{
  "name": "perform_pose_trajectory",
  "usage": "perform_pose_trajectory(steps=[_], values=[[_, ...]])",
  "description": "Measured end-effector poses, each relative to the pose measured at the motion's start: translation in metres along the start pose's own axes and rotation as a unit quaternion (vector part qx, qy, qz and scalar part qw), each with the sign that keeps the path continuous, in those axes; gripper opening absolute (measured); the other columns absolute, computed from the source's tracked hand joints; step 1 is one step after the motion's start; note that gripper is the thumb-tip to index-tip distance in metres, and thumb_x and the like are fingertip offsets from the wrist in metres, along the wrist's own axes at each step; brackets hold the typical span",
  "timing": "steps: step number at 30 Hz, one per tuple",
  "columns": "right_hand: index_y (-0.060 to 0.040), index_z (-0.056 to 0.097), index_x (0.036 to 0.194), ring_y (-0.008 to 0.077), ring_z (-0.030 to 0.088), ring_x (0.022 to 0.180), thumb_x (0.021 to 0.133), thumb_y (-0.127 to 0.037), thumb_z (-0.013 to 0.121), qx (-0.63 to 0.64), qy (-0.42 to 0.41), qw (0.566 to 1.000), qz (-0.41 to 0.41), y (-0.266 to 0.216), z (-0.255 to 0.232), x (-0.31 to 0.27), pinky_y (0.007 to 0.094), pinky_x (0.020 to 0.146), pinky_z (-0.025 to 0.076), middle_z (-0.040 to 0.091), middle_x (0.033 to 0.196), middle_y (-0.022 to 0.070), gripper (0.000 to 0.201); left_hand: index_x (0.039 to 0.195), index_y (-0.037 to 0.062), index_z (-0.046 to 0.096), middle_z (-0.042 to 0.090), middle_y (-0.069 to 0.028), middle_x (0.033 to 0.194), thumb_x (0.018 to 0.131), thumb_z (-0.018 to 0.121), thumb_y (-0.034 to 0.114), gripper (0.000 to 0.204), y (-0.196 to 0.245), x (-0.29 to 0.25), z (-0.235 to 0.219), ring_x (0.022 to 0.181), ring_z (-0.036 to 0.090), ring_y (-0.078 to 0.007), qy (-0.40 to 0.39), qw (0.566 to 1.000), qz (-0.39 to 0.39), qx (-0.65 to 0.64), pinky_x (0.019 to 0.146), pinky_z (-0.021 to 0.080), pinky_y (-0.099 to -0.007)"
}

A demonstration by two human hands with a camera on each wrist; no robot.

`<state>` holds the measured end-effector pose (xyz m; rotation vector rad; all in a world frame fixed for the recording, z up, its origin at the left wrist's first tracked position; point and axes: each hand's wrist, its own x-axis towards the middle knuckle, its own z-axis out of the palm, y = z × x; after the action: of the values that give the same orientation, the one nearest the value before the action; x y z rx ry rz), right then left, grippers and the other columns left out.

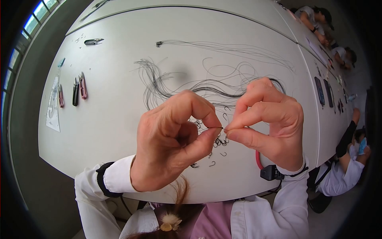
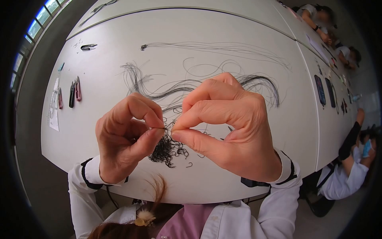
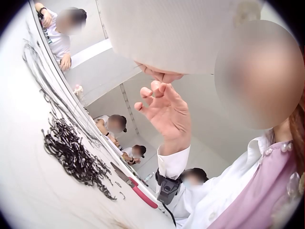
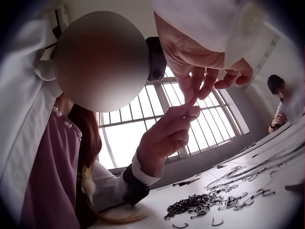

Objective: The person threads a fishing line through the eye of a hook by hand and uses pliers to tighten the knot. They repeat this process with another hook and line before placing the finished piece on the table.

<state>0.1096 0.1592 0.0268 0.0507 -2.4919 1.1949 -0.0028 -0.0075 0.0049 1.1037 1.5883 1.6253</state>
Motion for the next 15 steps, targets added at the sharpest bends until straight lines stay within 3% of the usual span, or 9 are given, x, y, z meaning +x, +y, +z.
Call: perform_pose_trajectory(steps=[5,7,10,15], values=[[-0.0058,0.068,0.077,0.0146,0.050,0.081,0.061,0.002,0.070,0.002,-0.002,1.000,0.020,-0.004,-0.002,0.003,0.0285,0.074,0.039,0.058,0.079,0.0033,0.018,0.084,-0.0010,0.049,0.050,-0.0074,0.091,0.081,0.055,-0.006,0.009,0.000,0.000,0.000,0.065,0.047,-0.0027,0.009,1.000,0.006,-0.007,0.054,0.041,-0.0165],[-0.0046,0.068,0.079,0.0149,0.051,0.079,0.062,0.001,0.070,0.100,0.053,0.993,0.030,-0.009,0.003,0.008,0.0286,0.075,0.038,0.060,0.080,0.0051,0.018,0.084,-0.0011,0.049,0.050,-0.0073,0.091,0.080,0.055,-0.006,0.009,-0.001,0.000,0.000,0.065,0.047,-0.0027,0.014,1.000,0.002,-0.016,0.054,0.041,-0.0165],[-0.0045,0.067,0.078,0.0153,0.051,0.078,0.063,0.000,0.070,0.044,-0.020,0.999,0.014,-0.003,0.000,0.004,0.0291,0.076,0.038,0.061,0.079,0.0048,0.016,0.083,-0.0012,0.050,0.051,-0.0070,0.091,0.080,0.056,-0.007,0.009,-0.003,0.001,0.001,0.065,0.046,-0.0024,0.031,0.999,0.019,-0.003,0.054,0.040,-0.0162],[-0.0054,0.066,0.075,0.0142,0.050,0.074,0.064,-0.002,0.069,0.039,0.014,0.999,0.007,0.005,0.010,0.001,0.0295,0.076,0.038,0.061,0.071,0.0019,0.012,0.081,-0.0010,0.051,0.051,-0.0060,0.089,0.080,0.057,-0.007,0.009,-0.005,0.001,0.002,0.064,0.046,-0.0017,0.034,0.999,0.027,-0.001,0.052,0.039,-0.0155]])
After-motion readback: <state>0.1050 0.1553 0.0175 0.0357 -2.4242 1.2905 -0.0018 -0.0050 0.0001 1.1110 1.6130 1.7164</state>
